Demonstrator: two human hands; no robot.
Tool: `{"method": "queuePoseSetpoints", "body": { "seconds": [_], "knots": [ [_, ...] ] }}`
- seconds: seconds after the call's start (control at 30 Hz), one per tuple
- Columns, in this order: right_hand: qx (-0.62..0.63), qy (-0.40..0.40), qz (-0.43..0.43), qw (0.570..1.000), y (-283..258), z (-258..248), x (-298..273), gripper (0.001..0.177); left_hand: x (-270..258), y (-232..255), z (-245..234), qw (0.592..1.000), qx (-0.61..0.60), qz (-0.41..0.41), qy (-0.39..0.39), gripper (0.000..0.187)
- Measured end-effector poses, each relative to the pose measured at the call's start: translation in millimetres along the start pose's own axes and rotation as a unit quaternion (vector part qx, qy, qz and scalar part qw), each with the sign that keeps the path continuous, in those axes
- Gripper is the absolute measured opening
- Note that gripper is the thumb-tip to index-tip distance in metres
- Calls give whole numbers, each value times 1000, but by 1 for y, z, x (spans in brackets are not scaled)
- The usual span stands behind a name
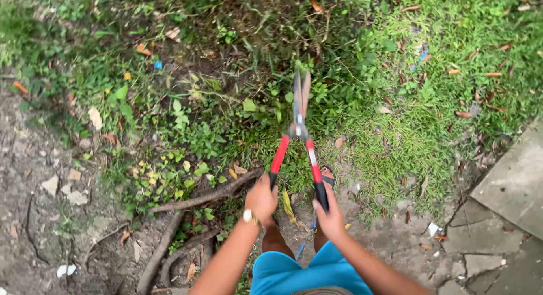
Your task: The person uses long-handled shears to cut weeds and grass along a garden edge. They move along the boundary, trimming vegetation near a blue hose and around tree roots, then continue cutting along a concrete path edge.
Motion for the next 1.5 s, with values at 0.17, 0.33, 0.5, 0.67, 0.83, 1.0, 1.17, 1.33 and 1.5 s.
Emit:
{"method": "queuePoseSetpoints", "body": {
  "seconds": [0.17, 0.33, 0.5, 0.67, 0.83, 1.0, 1.17, 1.33, 1.5],
  "knots": [
    [41, -70, 19, 997, 81, -29, -78, 67, -72, -44, -20, 986, 101, -24, -132, 54],
    [-78, -181, 175, 965, 149, -5, -100, 65, -78, -87, -62, 961, 214, -33, -172, 44],
    [21, -148, 71, 986, 136, 74, -55, 61, -15, -90, -58, 954, 265, -8, -141, 34],
    [133, -104, 274, 947, 186, 141, -19, 71, 72, -68, -62, 943, 319, 68, -65, 27],
    [168, -36, 192, 966, 160, 163, 45, 43, 117, -30, -40, 945, 319, 68, -40, 22],
    [28, 81, 241, 967, 129, 152, 38, 34, 94, 15, 15, 969, 241, 56, 23, 28],
    [19, 97, 121, 988, 103, 85, -47, 40, 21, 15, 40, 973, 198, 82, -89, 39],
    [42, -6, 228, 973, 144, 82, -145, 44, -48, -20, -5, 955, 246, 19, -166, 42],
    [105, -78, 121, 984, 123, 117, -158, 52, -76, -57, -98, 925, 335, -43, -177, 33]
  ]
}}
Point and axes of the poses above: each hand's wrist, its own x-axis towards the middle knuckle, its own z-axis out of the palm, y = z × x, the point moved 10 cm from there along x, towards the middle knuckle, and after that the axes turned 1 degree about -z, right-handed, at the moved point
